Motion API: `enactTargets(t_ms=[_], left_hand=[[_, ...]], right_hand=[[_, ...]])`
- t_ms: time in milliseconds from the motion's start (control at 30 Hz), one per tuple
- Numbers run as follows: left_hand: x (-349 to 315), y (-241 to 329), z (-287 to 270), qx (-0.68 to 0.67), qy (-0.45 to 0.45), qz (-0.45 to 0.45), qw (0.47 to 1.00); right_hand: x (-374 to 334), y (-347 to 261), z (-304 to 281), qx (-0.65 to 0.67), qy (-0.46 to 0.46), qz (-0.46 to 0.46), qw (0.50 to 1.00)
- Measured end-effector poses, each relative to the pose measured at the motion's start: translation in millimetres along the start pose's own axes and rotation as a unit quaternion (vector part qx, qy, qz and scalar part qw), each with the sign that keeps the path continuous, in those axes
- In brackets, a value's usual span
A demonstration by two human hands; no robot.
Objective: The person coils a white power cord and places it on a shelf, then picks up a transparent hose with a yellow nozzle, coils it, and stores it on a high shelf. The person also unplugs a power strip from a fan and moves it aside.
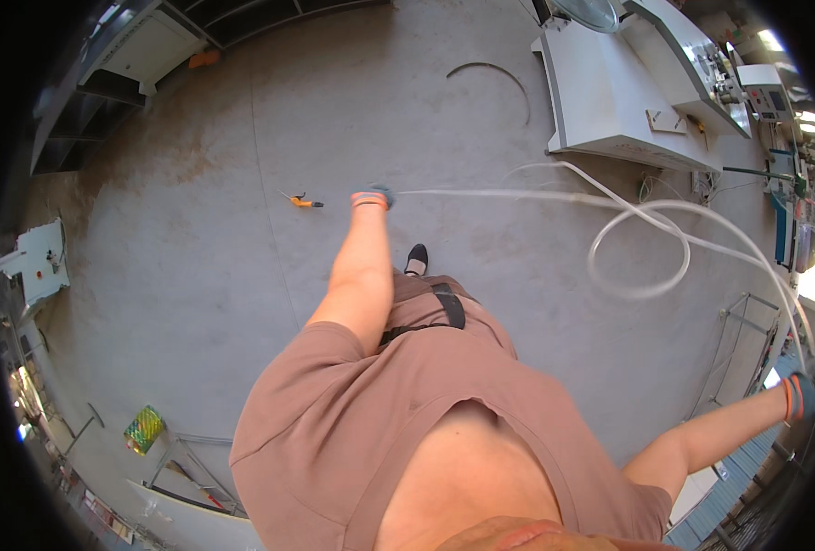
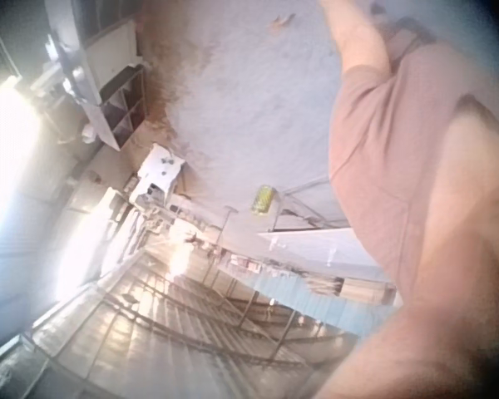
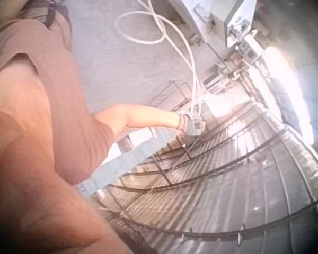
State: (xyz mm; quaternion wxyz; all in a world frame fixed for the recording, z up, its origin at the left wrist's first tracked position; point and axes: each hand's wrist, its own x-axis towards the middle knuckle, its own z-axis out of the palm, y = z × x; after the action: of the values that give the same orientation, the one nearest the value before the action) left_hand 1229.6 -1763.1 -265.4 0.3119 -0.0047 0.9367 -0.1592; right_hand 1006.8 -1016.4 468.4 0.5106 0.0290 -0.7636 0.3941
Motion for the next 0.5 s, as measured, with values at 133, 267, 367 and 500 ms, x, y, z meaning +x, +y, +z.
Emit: enactTargets(t_ms=[133, 267, 367, 500], left_hand=[[-38, -68, 0, -0.504, 0.077, -0.116, 0.852], [-98, -79, -113, -0.932, 0.224, -0.226, -0.172], [-152, -56, -199, -0.936, 0.309, -0.165, -0.014], [-211, -40, -252, -0.941, 0.31, -0.033, 0.132]], right_hand=[[-12, 182, 13, -0.378, -0.234, -0.234, 0.864], [-296, 54, 236, 0.14, -0.336, 0.266, 0.893], [-430, -80, 305, 0.19, -0.429, 0.418, 0.778], [-537, -178, 347, 0.174, -0.637, 0.418, 0.623]])
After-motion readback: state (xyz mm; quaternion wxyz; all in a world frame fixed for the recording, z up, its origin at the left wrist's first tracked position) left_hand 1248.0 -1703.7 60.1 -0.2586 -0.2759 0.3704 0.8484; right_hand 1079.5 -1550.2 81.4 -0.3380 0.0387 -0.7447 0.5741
